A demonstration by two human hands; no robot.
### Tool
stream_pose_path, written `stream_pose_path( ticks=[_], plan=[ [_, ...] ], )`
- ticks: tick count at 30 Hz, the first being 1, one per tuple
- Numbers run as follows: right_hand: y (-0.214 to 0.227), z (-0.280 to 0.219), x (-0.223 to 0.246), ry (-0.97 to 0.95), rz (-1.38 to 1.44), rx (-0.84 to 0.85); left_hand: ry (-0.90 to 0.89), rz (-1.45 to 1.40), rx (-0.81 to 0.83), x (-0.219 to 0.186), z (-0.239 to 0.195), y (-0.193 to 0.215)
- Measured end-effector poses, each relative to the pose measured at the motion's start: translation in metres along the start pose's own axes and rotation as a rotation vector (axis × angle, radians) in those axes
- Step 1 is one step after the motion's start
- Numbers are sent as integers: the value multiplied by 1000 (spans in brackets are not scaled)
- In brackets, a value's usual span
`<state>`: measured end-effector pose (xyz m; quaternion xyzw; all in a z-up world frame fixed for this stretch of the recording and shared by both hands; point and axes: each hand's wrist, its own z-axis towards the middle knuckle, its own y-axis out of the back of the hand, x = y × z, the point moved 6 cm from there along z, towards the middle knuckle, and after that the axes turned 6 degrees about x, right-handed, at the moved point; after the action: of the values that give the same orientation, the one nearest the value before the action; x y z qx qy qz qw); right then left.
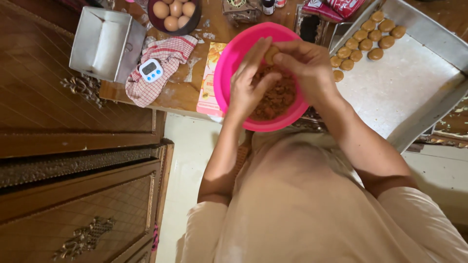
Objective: The person repeatedly scoops dough from a pink bowl, rolls it into small balls between their palms, and places the formed balls onto a metal baking tray. The process continues throughout the clip.
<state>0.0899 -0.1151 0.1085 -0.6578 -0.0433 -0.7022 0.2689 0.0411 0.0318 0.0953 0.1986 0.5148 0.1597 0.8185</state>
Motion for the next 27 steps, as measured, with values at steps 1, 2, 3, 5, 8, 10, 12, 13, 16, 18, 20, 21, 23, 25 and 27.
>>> stream_pose_path(
  ticks=[1,2,3,5,8,10,12,13,16,18,20,21,23,25,27],
  plan=[
    [-1,-2,1,14,21,-6,-20,85,-34,1,1,-1],
    [-1,-4,4,33,41,-13,-46,170,-68,1,3,-2],
    [2,-4,3,38,40,-14,-51,171,-69,0,5,-2],
    [7,-6,1,52,62,-13,-178,212,-113,-9,8,0],
    [1,-12,11,-31,52,118,-213,70,-99,-27,8,6],
    [4,-11,9,-42,-26,104,-201,60,-97,-26,8,4],
    [4,-11,8,-57,-107,96,-187,49,-100,-25,6,3],
    [3,-12,7,-68,-71,90,-198,50,-100,-26,5,3],
    [2,-14,-3,-91,31,87,-222,52,-101,-26,4,4],
    [2,-15,-15,-103,96,80,-237,48,-94,-23,1,4],
    [7,-17,-31,-118,217,41,-230,139,-76,-17,-2,-2],
    [7,-18,-33,-120,215,23,-231,125,-64,-17,-3,-3],
    [9,-22,-38,-121,241,-16,-186,143,-52,-14,-4,-7],
    [13,-29,-10,-94,117,-71,-148,136,18,-15,-7,-12],
    [38,-32,2,-68,-7,-117,-112,137,82,-13,-9,-14]
  ],
)
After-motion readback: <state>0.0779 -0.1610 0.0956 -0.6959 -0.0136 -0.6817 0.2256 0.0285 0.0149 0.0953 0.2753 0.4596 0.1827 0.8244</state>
